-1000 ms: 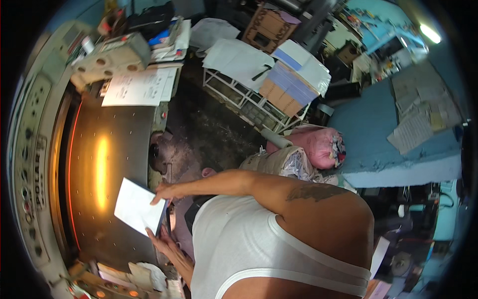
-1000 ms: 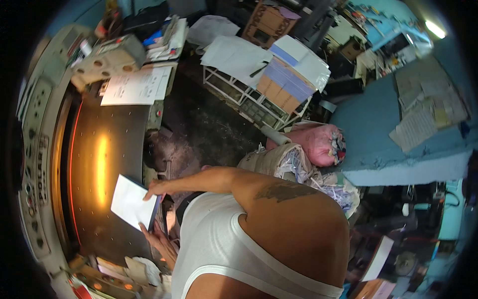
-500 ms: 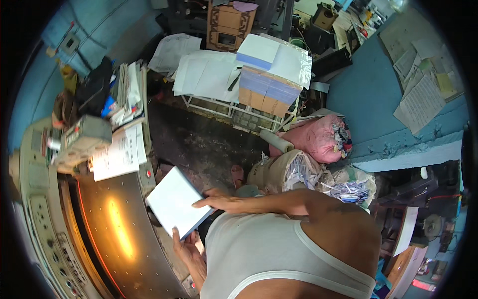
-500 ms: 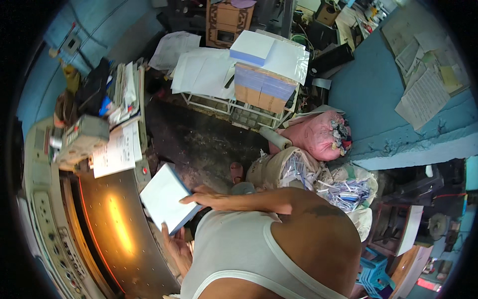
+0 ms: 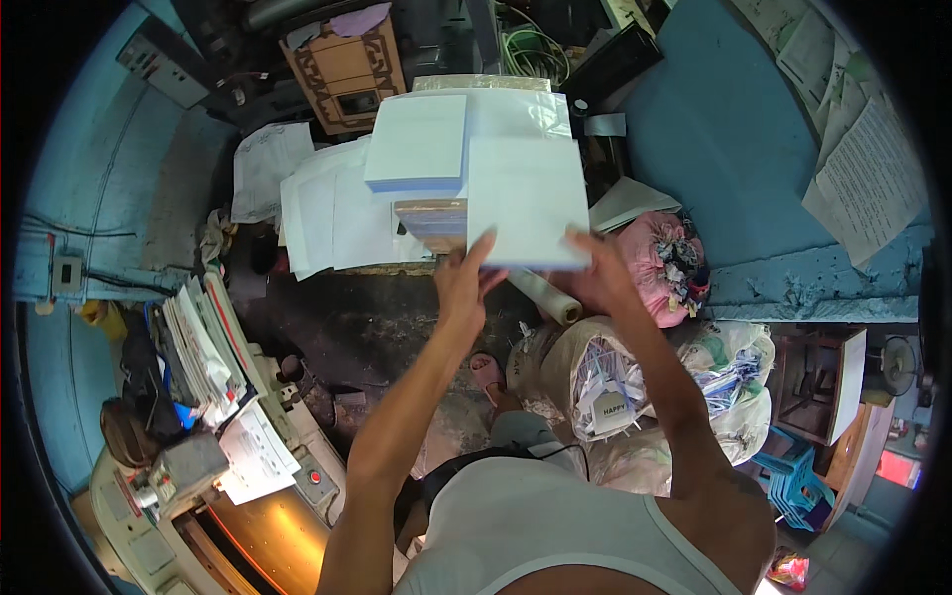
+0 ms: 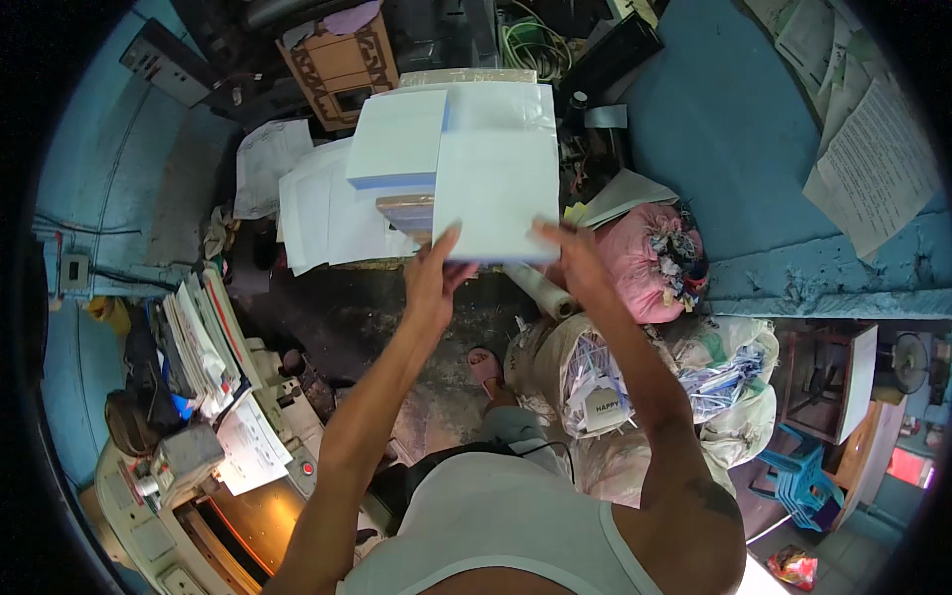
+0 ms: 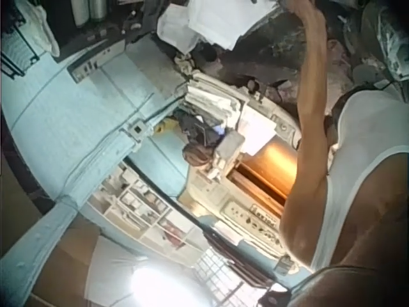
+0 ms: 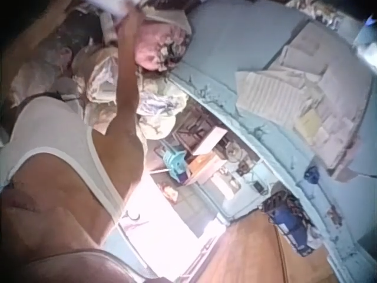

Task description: Organizing a stack of printed sheets and trimming them using an industrial paper cutting machine.

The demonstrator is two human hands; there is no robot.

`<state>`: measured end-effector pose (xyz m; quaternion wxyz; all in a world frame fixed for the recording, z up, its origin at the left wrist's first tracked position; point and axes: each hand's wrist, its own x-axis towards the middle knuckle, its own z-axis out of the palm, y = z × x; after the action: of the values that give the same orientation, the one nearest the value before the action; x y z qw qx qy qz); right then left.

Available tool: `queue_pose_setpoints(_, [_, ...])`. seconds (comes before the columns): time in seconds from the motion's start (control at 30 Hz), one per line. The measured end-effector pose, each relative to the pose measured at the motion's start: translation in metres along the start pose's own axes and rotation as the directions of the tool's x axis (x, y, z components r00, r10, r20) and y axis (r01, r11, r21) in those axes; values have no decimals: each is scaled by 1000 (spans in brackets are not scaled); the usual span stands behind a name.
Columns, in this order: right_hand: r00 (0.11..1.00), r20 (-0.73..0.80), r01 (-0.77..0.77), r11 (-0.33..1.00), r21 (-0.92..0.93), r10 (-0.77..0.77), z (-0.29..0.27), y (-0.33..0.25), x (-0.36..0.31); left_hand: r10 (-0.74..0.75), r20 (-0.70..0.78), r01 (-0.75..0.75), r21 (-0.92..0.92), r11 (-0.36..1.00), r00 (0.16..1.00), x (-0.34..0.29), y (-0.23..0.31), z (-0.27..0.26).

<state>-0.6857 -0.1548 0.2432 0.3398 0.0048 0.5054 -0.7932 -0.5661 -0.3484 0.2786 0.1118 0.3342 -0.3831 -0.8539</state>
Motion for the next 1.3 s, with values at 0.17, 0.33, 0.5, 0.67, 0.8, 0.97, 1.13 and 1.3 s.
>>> queue_pose_setpoints(0.17, [991, -17, 123, 960, -251, -131, 3, -54, 99, 7, 58, -3, -78, 997, 998, 120, 15, 41])
queue_pose_setpoints(0.33, [1000, 0, -19, 976, -215, 19, -20, -37, 154, -28, -63, 27, -18, 999, 998, 177, -5, 36])
queue_pose_setpoints(0.5, [999, 26, -39, 965, -260, 47, -27, -34, 156, 8, -78, -6, 34, 999, 997, 182, -14, 37])
queue_pose_setpoints(0.67, [998, -53, -42, 951, -306, 27, -9, -37, 142, 3, -131, 1, 32, 999, 991, 171, -17, 26])
queue_pose_setpoints(0.8, [979, -192, -63, 784, -617, -72, -5, -37, 120, 42, -93, -42, 12, 999, 995, 139, -30, -1])
queue_pose_setpoints(0.97, [853, -223, 75, 534, -842, -472, -41, -20, 91, -46, 14, 40, 292, 956, 999, 46, -58, -51])
queue_pose_setpoints(1.13, [684, -288, 267, 597, -757, -671, -27, 35, 63, -33, 19, 11, 686, 728, 999, -70, -102, -202])
queue_pose_setpoints(1.3, [843, 44, 338, 465, -819, -536, 57, 146, -5, 163, -384, 264, 832, 488, 909, -230, -150, -334])
